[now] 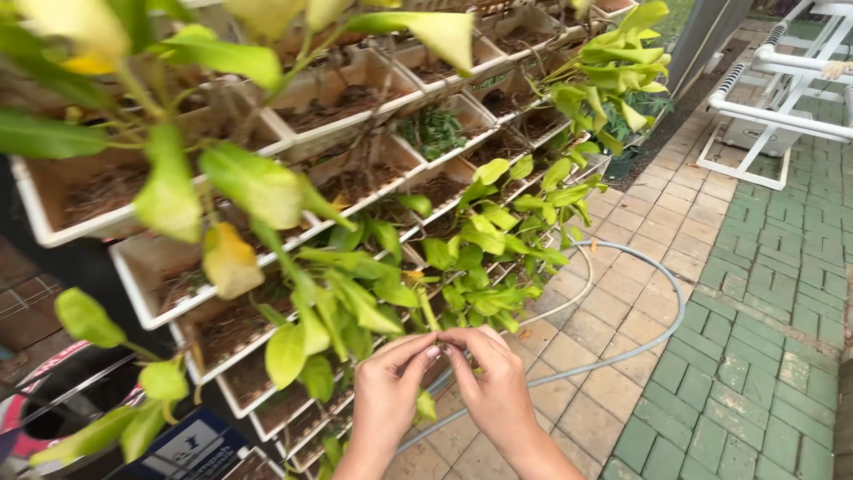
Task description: The recorder is tending to plants in a vertical hydroponic or aeroponic wall garden, checking soil/medium and adjusting small plants.
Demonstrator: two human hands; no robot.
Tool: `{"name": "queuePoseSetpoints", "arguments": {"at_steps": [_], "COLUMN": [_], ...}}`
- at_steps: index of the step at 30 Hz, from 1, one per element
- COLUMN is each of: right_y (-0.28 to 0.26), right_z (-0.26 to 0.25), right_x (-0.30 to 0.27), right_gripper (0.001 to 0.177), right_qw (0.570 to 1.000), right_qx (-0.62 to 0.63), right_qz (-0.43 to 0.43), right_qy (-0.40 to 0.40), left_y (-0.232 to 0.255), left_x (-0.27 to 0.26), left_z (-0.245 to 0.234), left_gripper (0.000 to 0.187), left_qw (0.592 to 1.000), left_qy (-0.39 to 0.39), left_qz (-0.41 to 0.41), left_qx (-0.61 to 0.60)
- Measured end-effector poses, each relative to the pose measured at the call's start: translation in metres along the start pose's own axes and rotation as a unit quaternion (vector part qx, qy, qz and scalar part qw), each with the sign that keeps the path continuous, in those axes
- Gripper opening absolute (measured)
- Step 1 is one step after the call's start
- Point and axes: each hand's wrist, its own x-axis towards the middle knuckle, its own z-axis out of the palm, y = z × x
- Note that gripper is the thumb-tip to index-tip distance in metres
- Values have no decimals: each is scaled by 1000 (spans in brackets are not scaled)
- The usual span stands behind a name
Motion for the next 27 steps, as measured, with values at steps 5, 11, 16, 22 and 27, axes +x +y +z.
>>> {"name": "queuePoseSetpoints", "arguments": {"at_steps": [5, 11, 16, 22, 27], "right_y": [44, 94, 111, 134, 163], "right_z": [-60, -100, -118, -118, -108], "right_x": [36, 76, 129, 205, 273], "right_gripper": [23, 23, 24, 27, 26], "right_qw": [998, 996, 989, 984, 979], "right_qx": [24, -25, -50, -84, -113], "right_qz": [51, -66, -122, -146, -159], "right_qy": [-38, -59, -69, -61, -67], "left_y": [19, 34, 47, 59, 55], "left_x": [31, 68, 123, 205, 279], "left_z": [79, 133, 151, 165, 173], "left_gripper": [21, 20, 21, 19, 21], "left_qw": [997, 991, 971, 945, 925], "left_qy": [29, 52, 48, 20, -2], "left_qz": [63, 70, 157, 236, 280], "left_qx": [40, 104, 175, 227, 256]}}
